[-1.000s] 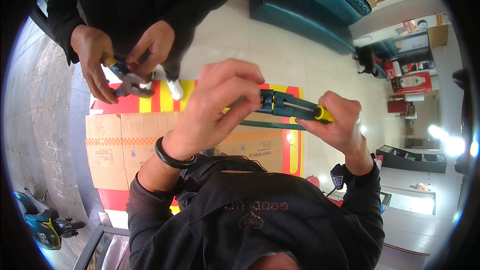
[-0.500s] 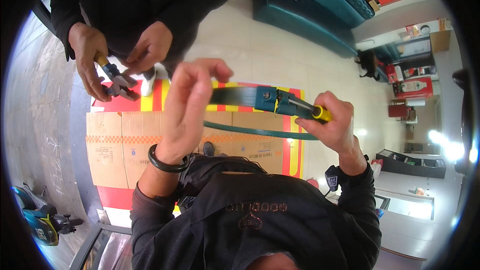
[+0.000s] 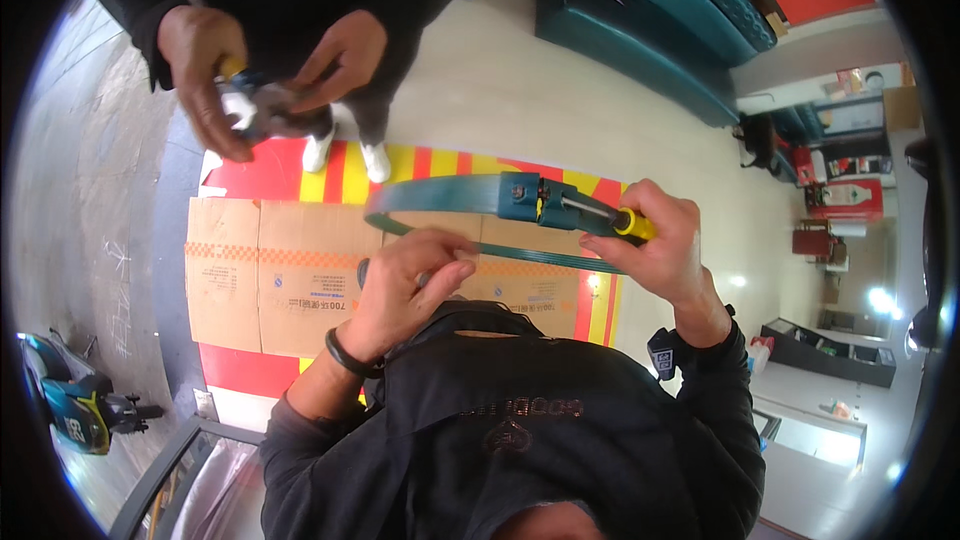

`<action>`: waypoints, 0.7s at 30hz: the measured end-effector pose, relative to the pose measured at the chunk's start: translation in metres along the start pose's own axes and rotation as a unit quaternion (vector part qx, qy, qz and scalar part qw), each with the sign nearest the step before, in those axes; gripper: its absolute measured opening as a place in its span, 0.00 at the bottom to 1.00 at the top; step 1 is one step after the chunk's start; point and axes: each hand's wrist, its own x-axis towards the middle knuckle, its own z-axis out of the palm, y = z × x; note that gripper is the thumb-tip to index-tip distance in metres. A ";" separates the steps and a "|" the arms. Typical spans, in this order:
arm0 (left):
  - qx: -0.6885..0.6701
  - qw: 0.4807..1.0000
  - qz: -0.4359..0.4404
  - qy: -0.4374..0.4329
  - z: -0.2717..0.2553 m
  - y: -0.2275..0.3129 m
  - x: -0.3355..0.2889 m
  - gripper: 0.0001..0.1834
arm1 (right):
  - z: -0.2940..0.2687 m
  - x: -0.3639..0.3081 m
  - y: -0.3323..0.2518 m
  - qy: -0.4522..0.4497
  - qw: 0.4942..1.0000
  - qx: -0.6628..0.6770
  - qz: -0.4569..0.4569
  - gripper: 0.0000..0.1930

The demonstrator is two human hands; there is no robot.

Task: The person uses pliers and a screwdriver to manipulate a green cable lock. They repeatedly adjust the lock mechanism, attempting to open or repair it.

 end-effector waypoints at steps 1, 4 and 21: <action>-0.006 0.999 0.010 0.037 0.007 -0.001 0.004 0.10 | 0.004 0.001 -0.001 -0.004 1.000 0.011 -0.001 0.21; -0.184 0.981 0.044 0.043 0.023 0.001 0.012 0.29 | 0.020 0.003 -0.013 -0.019 0.999 0.037 -0.001 0.21; -0.272 0.935 0.119 0.193 0.007 0.017 -0.121 0.24 | 0.111 -0.010 -0.094 -0.001 0.965 0.125 -0.232 0.11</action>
